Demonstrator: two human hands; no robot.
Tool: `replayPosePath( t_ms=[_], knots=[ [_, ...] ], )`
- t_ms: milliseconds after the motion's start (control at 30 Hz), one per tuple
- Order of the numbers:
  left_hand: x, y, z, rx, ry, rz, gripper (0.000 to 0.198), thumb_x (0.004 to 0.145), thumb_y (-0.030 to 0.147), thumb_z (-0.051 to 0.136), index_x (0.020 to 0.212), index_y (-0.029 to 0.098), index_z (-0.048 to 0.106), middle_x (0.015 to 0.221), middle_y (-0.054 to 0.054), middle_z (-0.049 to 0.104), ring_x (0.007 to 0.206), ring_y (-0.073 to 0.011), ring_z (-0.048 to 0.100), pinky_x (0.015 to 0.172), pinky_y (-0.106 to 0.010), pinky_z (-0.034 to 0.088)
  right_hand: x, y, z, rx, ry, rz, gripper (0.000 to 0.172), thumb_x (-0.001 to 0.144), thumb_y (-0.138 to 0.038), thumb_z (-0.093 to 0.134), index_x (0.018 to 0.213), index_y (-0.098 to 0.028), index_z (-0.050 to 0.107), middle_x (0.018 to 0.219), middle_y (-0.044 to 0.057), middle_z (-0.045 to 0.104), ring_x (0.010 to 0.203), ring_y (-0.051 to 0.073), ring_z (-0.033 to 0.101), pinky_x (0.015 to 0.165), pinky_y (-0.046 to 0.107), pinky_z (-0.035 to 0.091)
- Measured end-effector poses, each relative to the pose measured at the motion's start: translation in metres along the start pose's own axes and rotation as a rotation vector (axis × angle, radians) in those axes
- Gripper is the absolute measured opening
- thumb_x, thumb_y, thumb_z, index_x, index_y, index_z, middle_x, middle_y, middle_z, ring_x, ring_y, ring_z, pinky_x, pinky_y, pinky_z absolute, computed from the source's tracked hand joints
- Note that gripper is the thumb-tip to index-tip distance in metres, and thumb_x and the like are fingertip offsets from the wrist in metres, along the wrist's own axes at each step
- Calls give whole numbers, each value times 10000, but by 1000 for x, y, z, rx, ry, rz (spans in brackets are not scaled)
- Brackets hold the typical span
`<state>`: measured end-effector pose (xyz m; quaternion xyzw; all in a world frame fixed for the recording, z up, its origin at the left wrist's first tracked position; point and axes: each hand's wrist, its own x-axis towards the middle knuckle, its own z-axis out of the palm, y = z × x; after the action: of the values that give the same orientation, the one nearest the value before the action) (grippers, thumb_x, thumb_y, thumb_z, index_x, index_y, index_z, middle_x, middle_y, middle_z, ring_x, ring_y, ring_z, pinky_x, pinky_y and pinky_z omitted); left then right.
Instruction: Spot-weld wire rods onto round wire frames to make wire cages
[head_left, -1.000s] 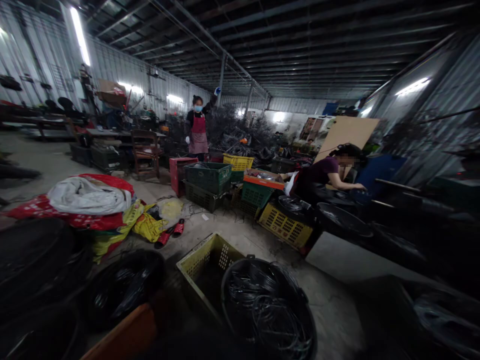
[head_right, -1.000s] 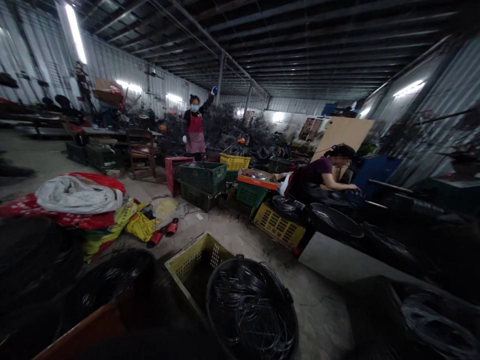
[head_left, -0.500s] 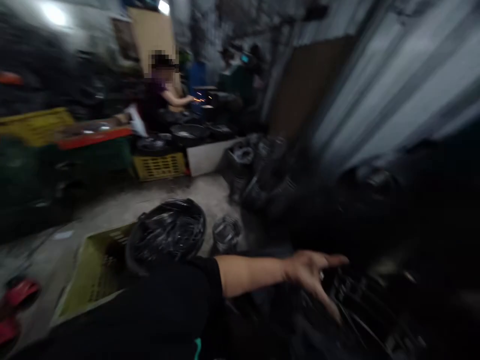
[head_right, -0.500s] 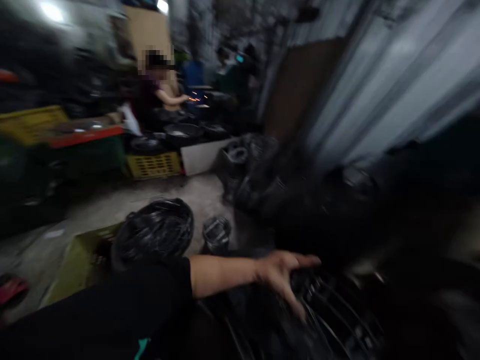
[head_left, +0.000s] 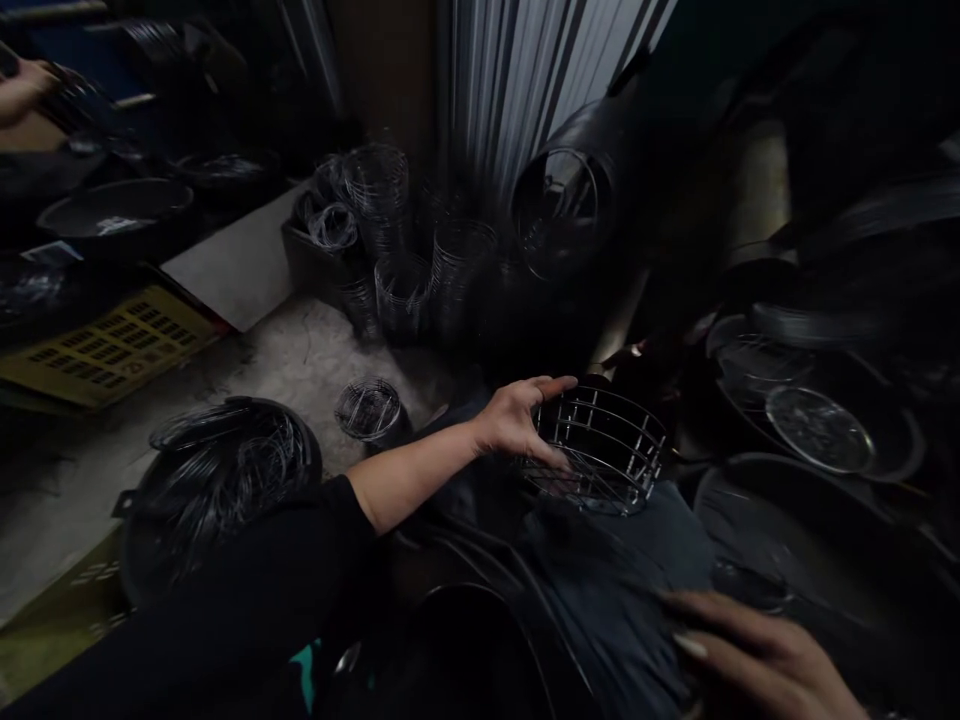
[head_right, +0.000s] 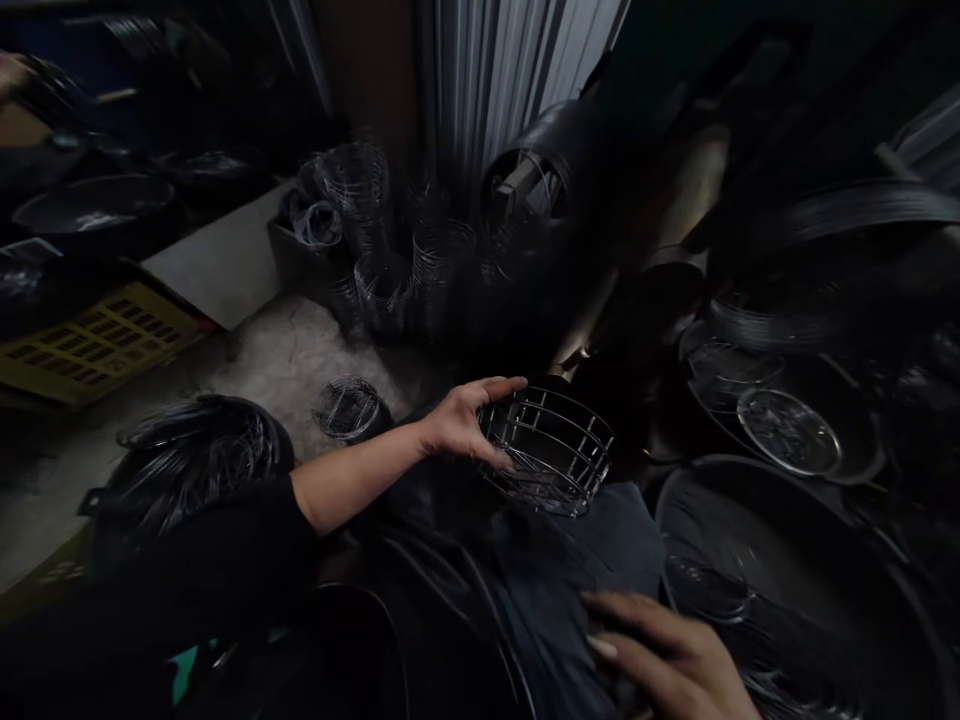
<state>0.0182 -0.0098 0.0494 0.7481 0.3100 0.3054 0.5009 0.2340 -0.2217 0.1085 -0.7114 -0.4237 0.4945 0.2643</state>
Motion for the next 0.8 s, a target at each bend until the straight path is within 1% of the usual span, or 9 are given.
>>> replayPosePath(
  t_ms=[100, 167, 200, 267, 333, 433, 567, 700, 800],
  knots=[
    [2, 2, -2, 81, 3, 14, 1132, 355, 514, 887, 1360, 203, 469, 1364, -132, 492, 1283, -317, 438, 1101, -450, 331, 35, -50, -3, -60, -87, -132, 286, 616, -423, 717, 793, -206, 777, 807, 109, 710, 758, 279, 675, 615, 293, 559],
    [4, 5, -3, 129, -6, 31, 1143, 363, 522, 878, 1372, 195, 452, 1371, -137, 487, 1284, -334, 435, 1091, -464, 342, 59, -70, 0, -103, -125, -198, 304, 674, -421, 691, 857, -191, 770, 820, 96, 713, 763, 250, 672, 668, 289, 554],
    [5, 6, -3, 148, -13, 36, 1144, 370, 524, 873, 1377, 193, 445, 1379, -139, 480, 1285, -343, 433, 1085, -472, 347, 70, -75, 2, -134, -123, -227, 319, 699, -429, 671, 874, -181, 766, 786, 90, 711, 711, 233, 667, 647, 290, 551],
    [7, 8, -5, 177, -17, 35, 1140, 377, 519, 868, 1383, 199, 437, 1389, -136, 471, 1283, -356, 431, 1075, -487, 356, 86, -76, 7, -231, -57, -315, 330, 758, -438, 618, 907, -178, 756, 766, 76, 708, 676, 212, 658, 644, 295, 546],
    [10, 8, -7, 189, -5, 34, 1130, 371, 490, 872, 1377, 206, 444, 1383, -131, 478, 1274, -358, 439, 1070, -491, 362, 95, -71, 10, -365, 51, -430, 311, 810, -422, 571, 940, -198, 744, 830, 65, 713, 737, 207, 667, 685, 300, 542],
    [17, 8, -8, 195, 23, 34, 1106, 362, 432, 879, 1362, 203, 463, 1363, -122, 495, 1251, -348, 464, 1069, -482, 371, 98, -66, 12, -554, 166, -604, 291, 853, -375, 533, 990, -205, 725, 929, 61, 711, 823, 205, 676, 738, 299, 539],
    [24, 8, -6, 199, 59, 26, 1064, 377, 424, 876, 1341, 190, 489, 1346, -130, 497, 1233, -340, 478, 1061, -473, 382, 98, -70, 12, -693, 307, -798, 284, 877, -320, 490, 954, -182, 725, 877, 68, 715, 755, 197, 685, 671, 284, 547],
    [28, 9, -6, 213, 10, 63, 1043, 403, 451, 863, 1338, 170, 494, 1339, -151, 493, 1235, -342, 471, 1061, -468, 384, 102, -74, 11, -760, 293, -871, 263, 891, -266, 485, 949, -152, 715, 811, 46, 709, 669, 154, 665, 603, 244, 517],
    [30, 10, -5, 224, 44, 105, 1006, 419, 457, 840, 1324, 170, 505, 1310, -142, 522, 1210, -331, 493, 1056, -474, 390, 101, -71, 17, -996, 348, -901, 279, 885, -220, 473, 998, -108, 702, 796, 64, 702, 668, 191, 633, 597, 312, 477]
  ],
)
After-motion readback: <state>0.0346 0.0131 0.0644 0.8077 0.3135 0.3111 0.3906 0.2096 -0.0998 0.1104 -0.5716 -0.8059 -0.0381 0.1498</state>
